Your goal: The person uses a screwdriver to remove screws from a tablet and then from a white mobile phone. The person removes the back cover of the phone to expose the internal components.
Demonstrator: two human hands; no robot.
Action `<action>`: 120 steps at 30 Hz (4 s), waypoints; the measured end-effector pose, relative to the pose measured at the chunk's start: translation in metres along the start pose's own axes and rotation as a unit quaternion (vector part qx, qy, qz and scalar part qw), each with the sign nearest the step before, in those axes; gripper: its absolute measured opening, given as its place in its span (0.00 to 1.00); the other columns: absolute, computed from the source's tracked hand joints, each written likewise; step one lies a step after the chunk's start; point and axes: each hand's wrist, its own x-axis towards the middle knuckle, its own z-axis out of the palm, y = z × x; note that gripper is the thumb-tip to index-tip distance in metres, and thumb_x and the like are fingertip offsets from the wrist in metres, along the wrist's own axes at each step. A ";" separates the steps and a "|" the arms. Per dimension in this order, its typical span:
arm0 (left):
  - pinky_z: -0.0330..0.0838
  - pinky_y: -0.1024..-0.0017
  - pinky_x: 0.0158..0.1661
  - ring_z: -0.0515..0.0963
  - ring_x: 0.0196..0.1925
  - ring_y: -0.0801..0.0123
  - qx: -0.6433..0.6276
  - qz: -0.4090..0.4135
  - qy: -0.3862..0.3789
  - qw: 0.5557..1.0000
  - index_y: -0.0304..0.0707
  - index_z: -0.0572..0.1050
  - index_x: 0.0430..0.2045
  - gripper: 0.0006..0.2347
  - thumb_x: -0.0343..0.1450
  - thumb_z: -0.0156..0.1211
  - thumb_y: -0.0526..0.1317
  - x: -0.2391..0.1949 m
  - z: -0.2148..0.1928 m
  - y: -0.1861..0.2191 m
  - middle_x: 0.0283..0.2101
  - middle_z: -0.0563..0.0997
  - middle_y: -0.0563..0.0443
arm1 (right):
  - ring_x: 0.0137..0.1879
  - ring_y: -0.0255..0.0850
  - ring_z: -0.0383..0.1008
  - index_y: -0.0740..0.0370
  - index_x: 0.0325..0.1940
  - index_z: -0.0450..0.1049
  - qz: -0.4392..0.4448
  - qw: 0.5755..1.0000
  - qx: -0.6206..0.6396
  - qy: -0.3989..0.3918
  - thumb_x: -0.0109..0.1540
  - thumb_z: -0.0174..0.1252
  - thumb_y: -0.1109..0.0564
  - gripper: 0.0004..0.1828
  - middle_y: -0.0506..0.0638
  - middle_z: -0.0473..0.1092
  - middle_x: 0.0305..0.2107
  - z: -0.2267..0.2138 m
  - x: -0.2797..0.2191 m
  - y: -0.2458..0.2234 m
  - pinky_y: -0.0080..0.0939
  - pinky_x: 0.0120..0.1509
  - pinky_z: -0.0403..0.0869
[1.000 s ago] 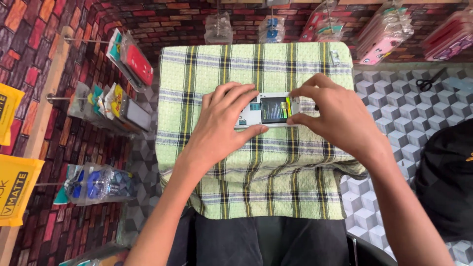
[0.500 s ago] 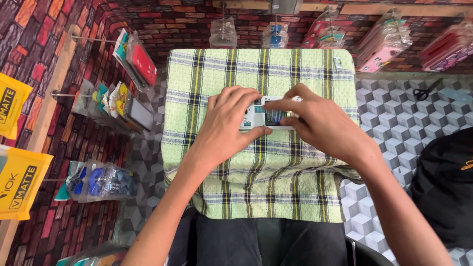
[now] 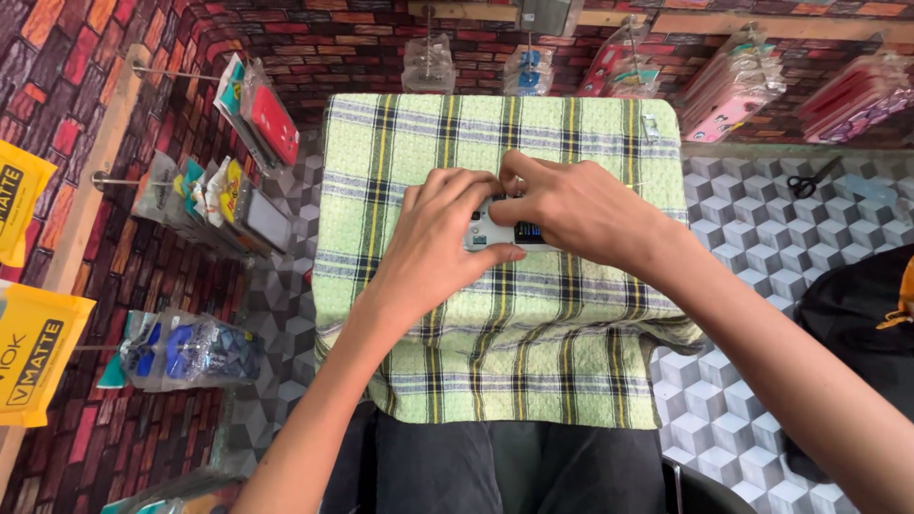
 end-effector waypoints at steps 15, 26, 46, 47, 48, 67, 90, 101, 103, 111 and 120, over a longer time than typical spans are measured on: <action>0.62 0.58 0.60 0.69 0.62 0.58 -0.001 0.008 0.009 1.000 0.32 0.75 0.52 0.32 0.60 0.75 0.56 -0.001 -0.003 -0.007 0.56 0.76 0.48 | 0.35 0.44 0.80 0.57 0.38 0.79 -0.019 1.000 -0.001 0.001 0.61 0.59 0.67 0.07 0.53 0.72 0.48 0.001 0.004 0.019 0.42 0.29 0.77; 0.62 0.58 0.58 0.70 0.62 0.59 -0.002 0.004 0.004 1.000 0.31 0.75 0.51 0.31 0.60 0.75 0.55 -0.001 -0.003 0.002 0.56 0.76 0.49 | 0.45 0.47 0.81 0.54 0.43 0.80 -0.017 0.999 0.031 0.015 0.57 0.63 0.62 0.10 0.52 0.73 0.50 -0.006 -0.010 0.015 0.45 0.34 0.79; 0.62 0.57 0.60 0.70 0.64 0.59 -0.004 -0.009 0.004 1.000 0.34 0.76 0.52 0.33 0.58 0.74 0.57 -0.002 0.002 -0.003 0.58 0.77 0.49 | 0.49 0.45 0.76 0.63 0.51 0.74 -0.047 0.991 -0.115 -0.044 0.55 0.59 0.68 0.20 0.53 0.72 0.42 -0.036 -0.010 -0.008 0.39 0.31 0.80; 0.62 0.57 0.60 0.70 0.64 0.59 -0.003 -0.004 0.009 1.000 0.34 0.76 0.52 0.33 0.58 0.75 0.57 -0.002 0.003 -0.002 0.58 0.77 0.49 | 0.48 0.45 0.77 0.64 0.53 0.74 -0.042 0.992 -0.108 -0.043 0.55 0.58 0.68 0.21 0.54 0.72 0.43 -0.038 -0.013 -0.009 0.38 0.29 0.79; 0.62 0.57 0.60 0.69 0.64 0.58 -0.001 0.002 0.015 1.000 0.34 0.76 0.52 0.33 0.58 0.75 0.58 -0.002 0.002 -0.002 0.58 0.77 0.49 | 0.46 0.46 0.77 0.65 0.55 0.74 -0.037 0.993 -0.101 -0.041 0.55 0.58 0.69 0.23 0.55 0.72 0.43 -0.041 -0.016 -0.009 0.38 0.27 0.78; 0.64 0.56 0.58 0.70 0.57 0.57 0.002 -0.017 -0.007 1.000 0.35 0.75 0.54 0.36 0.57 0.77 0.60 -0.003 0.003 -0.003 0.52 0.74 0.47 | 0.24 0.27 0.59 0.67 0.51 0.76 0.433 0.793 0.376 0.206 0.71 0.56 0.55 0.12 0.41 0.64 0.22 -0.052 -0.049 0.044 0.30 0.25 0.59; 0.82 0.78 0.41 0.84 0.41 0.77 -0.397 -0.166 0.223 0.875 0.26 0.74 0.57 0.16 0.74 0.61 0.29 0.008 -0.002 -0.015 0.45 0.85 0.45 | 0.51 0.39 0.77 0.60 0.74 0.48 0.267 0.823 0.433 0.253 0.65 0.58 0.72 0.38 0.55 0.70 0.50 0.008 -0.033 -0.007 0.33 0.50 0.78; 0.86 0.76 0.34 0.89 0.37 0.66 -0.408 -0.171 0.149 0.884 0.25 0.73 0.56 0.18 0.70 0.62 0.28 0.050 0.028 -0.001 0.47 0.82 0.39 | 0.57 0.50 0.79 0.63 0.77 0.51 0.277 0.669 0.521 0.452 0.74 0.52 0.75 0.30 0.62 0.68 0.55 -0.017 -0.095 0.016 0.45 0.54 0.85; 0.87 0.76 0.32 0.89 0.36 0.66 -0.402 -0.158 0.119 0.894 0.26 0.75 0.54 0.17 0.69 0.63 0.28 0.075 0.037 0.001 0.47 0.82 0.38 | 0.56 0.49 0.79 0.61 0.78 0.50 0.282 0.647 0.542 0.456 0.73 0.52 0.75 0.32 0.60 0.67 0.54 -0.024 -0.101 0.011 0.46 0.52 0.85; 0.84 0.70 0.31 0.89 0.31 0.65 -0.300 -0.156 0.014 0.941 0.27 0.81 0.43 0.12 0.66 0.65 0.30 0.138 0.067 0.011 0.35 0.88 0.41 | 0.56 0.48 0.79 0.60 0.78 0.47 0.323 0.637 0.540 0.446 0.70 0.52 0.76 0.37 0.56 0.65 0.53 -0.033 -0.107 -0.001 0.51 0.58 0.83; 0.63 0.56 0.63 0.69 0.64 0.51 -0.014 -0.038 -0.078 0.996 0.28 0.68 0.60 0.30 0.67 0.70 0.47 0.047 0.020 0.051 0.61 0.73 0.37 | 0.58 0.47 0.82 0.65 0.69 0.59 0.346 0.736 0.434 0.387 0.70 0.53 0.72 0.24 0.53 0.70 0.48 -0.028 -0.092 -0.015 0.42 0.57 0.83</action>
